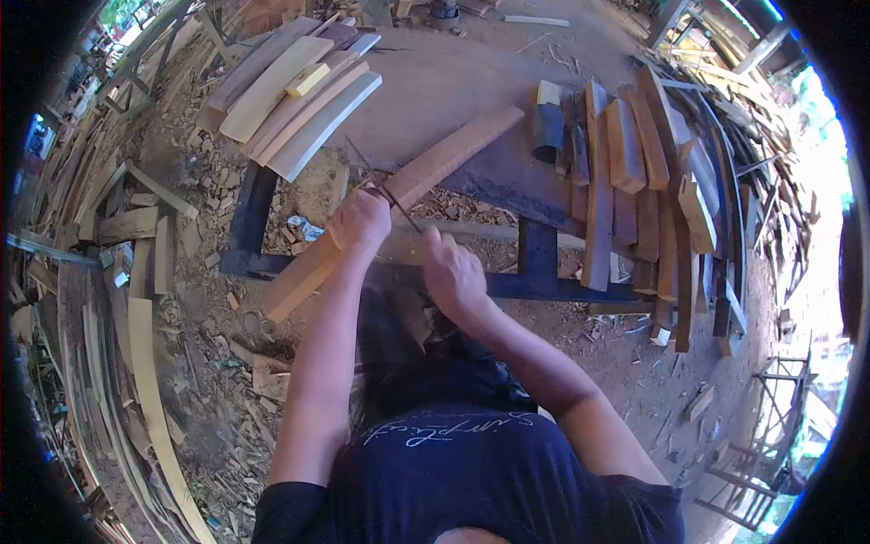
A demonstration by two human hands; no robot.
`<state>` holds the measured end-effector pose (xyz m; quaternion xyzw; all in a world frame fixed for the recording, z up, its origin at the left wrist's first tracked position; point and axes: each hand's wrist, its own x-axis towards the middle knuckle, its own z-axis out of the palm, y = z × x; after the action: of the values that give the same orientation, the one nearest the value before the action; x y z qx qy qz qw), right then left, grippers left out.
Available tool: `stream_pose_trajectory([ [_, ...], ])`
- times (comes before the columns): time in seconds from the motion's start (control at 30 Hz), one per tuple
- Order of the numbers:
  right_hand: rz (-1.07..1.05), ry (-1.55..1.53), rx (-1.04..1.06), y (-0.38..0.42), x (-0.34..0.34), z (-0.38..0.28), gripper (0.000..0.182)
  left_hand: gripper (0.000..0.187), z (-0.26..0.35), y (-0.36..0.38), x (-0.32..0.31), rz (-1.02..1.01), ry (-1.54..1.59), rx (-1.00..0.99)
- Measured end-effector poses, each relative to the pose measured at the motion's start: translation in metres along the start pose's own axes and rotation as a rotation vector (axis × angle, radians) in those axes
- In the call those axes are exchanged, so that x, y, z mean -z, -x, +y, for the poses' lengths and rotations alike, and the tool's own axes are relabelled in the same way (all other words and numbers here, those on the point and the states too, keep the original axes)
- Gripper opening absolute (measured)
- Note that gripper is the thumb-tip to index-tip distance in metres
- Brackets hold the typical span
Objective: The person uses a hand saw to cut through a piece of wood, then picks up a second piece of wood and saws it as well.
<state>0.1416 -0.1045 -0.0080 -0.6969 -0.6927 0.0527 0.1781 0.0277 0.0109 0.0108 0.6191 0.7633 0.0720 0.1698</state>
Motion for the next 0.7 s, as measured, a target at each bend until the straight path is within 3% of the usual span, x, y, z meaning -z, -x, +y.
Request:
stream_pose_trajectory([
  [0.13, 0.004, -0.092, 0.029, -0.024, -0.009, -0.006, 0.013, 0.045, 0.002, 0.001, 0.001, -0.003, 0.017, 0.039],
  [0.27, 0.061, -0.033, 0.095, 0.009, -0.003, 0.008, 0.013, 0.044, -0.007, -0.006, -0.008, 0.054, 0.028, -0.054],
  [0.33, -0.021, 0.021, -0.032, 0.013, 0.000, 0.003, 0.010, 0.044, -0.007, -0.005, -0.008, 0.053, 0.044, -0.055],
  [0.5, 0.045, -0.043, 0.073, -0.030, -0.010, -0.008, 0.009, 0.040, -0.003, -0.003, 0.001, -0.036, 0.079, 0.010],
  [0.7, -0.232, -0.051, -0.093, 0.008, 0.016, -0.002, 0.008, 0.042, -0.005, 0.001, 0.002, 0.001, 0.035, -0.053],
])
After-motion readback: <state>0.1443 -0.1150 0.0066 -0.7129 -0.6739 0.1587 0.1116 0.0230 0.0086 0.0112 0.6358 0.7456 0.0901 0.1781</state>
